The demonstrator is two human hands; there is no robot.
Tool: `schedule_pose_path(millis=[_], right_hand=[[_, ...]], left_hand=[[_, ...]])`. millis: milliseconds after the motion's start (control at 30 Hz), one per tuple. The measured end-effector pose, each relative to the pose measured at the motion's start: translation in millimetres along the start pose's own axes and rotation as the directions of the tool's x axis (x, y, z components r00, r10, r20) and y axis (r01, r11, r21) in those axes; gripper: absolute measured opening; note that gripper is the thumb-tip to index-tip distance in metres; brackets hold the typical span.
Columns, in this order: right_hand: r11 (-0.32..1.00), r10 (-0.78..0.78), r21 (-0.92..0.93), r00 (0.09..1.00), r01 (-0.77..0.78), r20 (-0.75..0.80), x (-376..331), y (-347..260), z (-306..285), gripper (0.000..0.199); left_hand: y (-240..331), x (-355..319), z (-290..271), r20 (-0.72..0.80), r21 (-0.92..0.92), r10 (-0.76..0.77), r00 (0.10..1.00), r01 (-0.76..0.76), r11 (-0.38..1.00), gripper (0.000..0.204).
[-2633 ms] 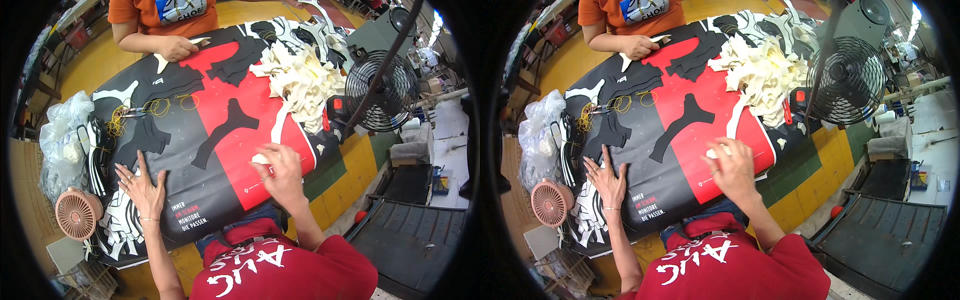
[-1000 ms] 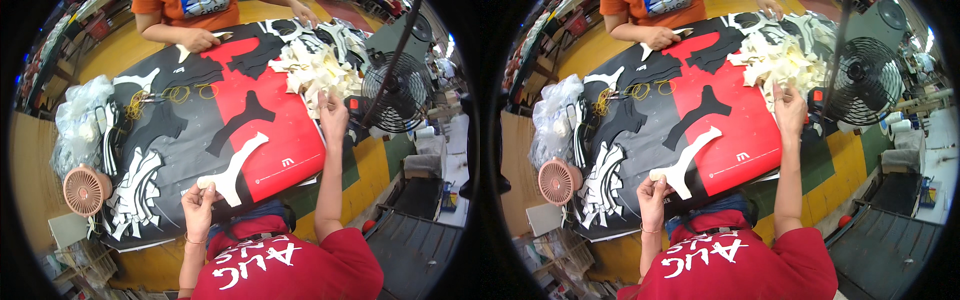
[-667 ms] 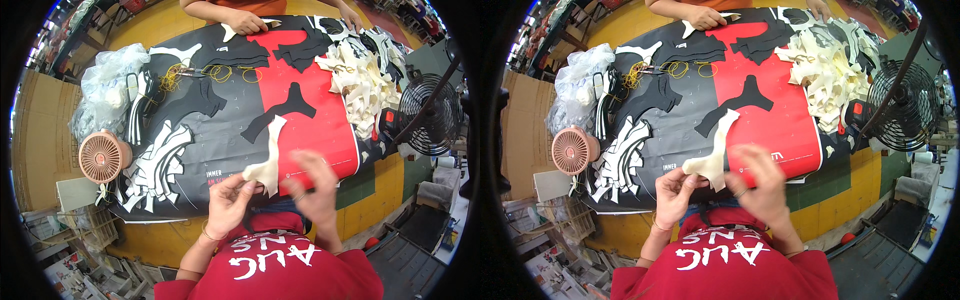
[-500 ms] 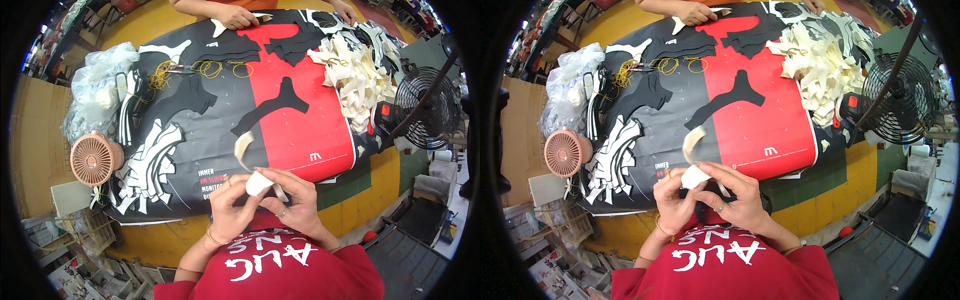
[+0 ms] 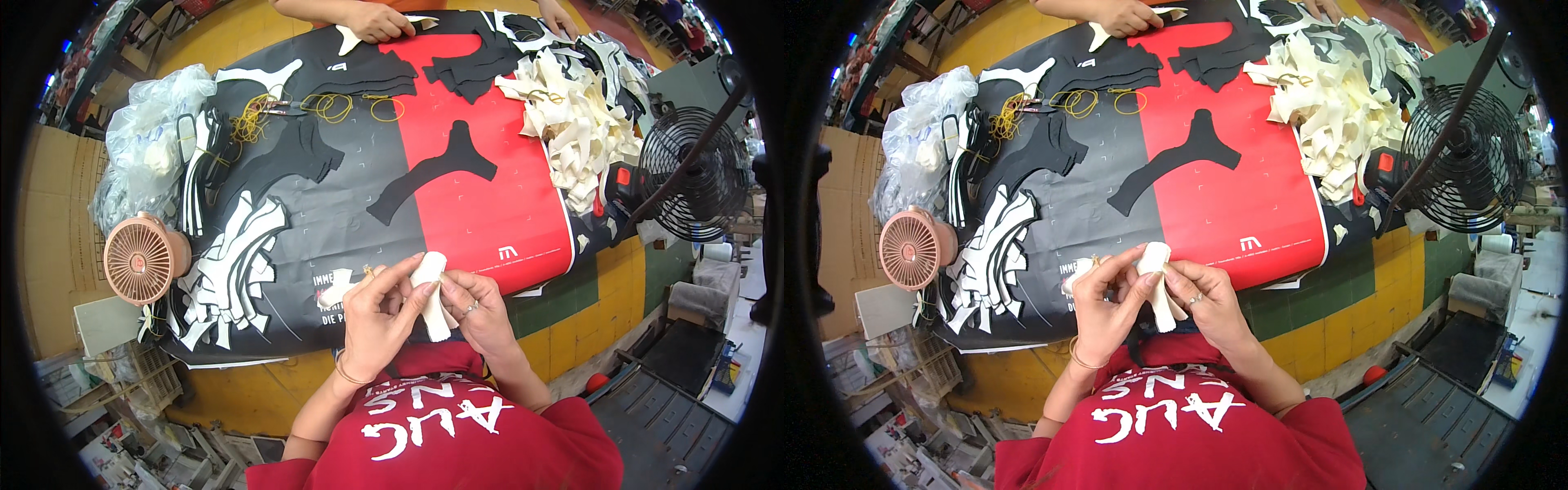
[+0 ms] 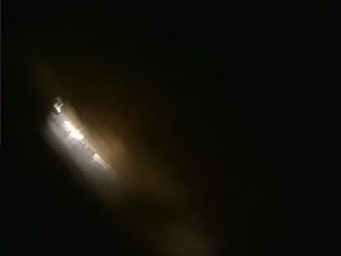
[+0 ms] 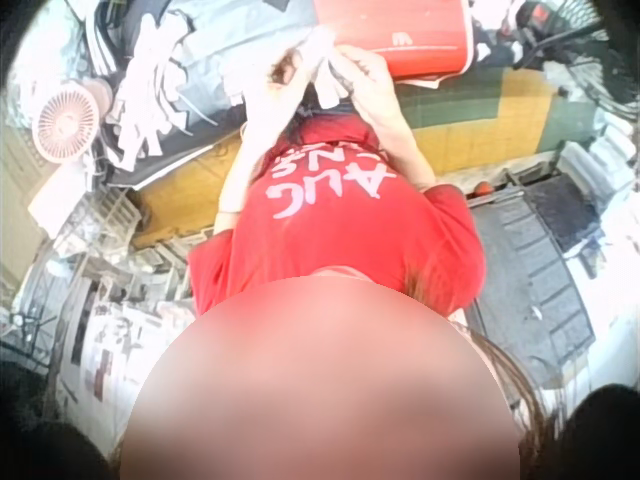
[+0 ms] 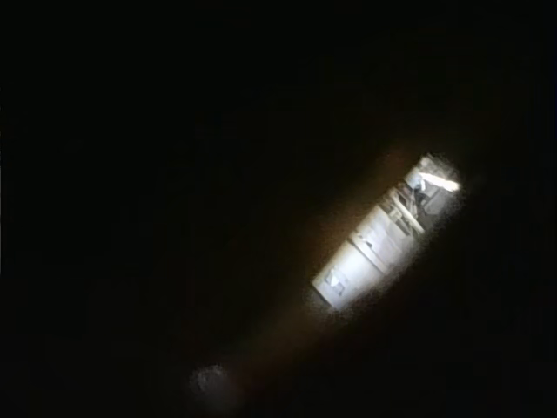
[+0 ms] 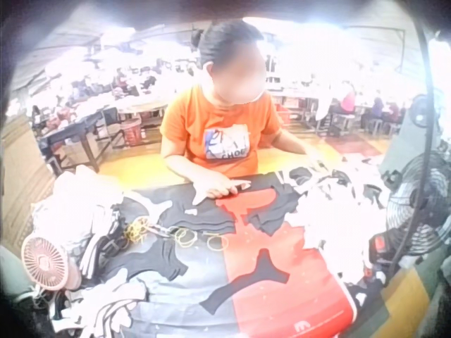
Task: The person repeatedly picks white fabric pieces and places them onto black fabric pieces on a red and black work surface. They align and press the white pieces into position, then set them aside. The process is repeated for multiple units throughout the clip.
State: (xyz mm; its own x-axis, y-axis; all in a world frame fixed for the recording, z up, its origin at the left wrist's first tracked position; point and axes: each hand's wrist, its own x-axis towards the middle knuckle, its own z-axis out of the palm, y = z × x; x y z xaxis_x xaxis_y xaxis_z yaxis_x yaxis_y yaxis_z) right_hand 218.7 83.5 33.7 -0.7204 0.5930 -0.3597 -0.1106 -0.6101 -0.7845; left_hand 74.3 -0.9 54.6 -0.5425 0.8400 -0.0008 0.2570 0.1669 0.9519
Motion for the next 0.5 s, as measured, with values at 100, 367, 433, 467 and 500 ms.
schedule_pose_path(millis=[100, 367, 433, 467, 500], right_hand=[[1.0, 0.005, -0.019, 1.0, -0.005, -0.002, 1, 0, -2, 0.029], [0.997, -0.045, 0.066, 0.995, 0.039, 0.089, 2, -5, -2, 0.031], [0.995, -0.075, -0.068, 0.995, 0.08, 0.062, -1, -6, 1, 0.031], [0.989, -0.087, -0.118, 0.995, 0.093, 0.052, -2, -6, 2, 0.031], [0.979, -0.101, -0.17, 0.993, 0.111, 0.067, -2, -6, 2, 0.031]], left_hand=[[-7, 0, 0, -0.013, -0.018, -0.001, 1.0, 0.0, 1.0, 0.033], [-16, 1, 1, -0.123, -0.062, 0.162, 0.979, -0.171, 0.983, 0.031], [-18, 1, 0, -0.125, 0.032, 0.263, 0.957, -0.261, 0.965, 0.032], [-20, 0, -1, -0.128, 0.072, 0.315, 0.941, -0.308, 0.949, 0.033], [-21, -1, -1, -0.127, 0.114, 0.338, 0.933, -0.325, 0.939, 0.035]])
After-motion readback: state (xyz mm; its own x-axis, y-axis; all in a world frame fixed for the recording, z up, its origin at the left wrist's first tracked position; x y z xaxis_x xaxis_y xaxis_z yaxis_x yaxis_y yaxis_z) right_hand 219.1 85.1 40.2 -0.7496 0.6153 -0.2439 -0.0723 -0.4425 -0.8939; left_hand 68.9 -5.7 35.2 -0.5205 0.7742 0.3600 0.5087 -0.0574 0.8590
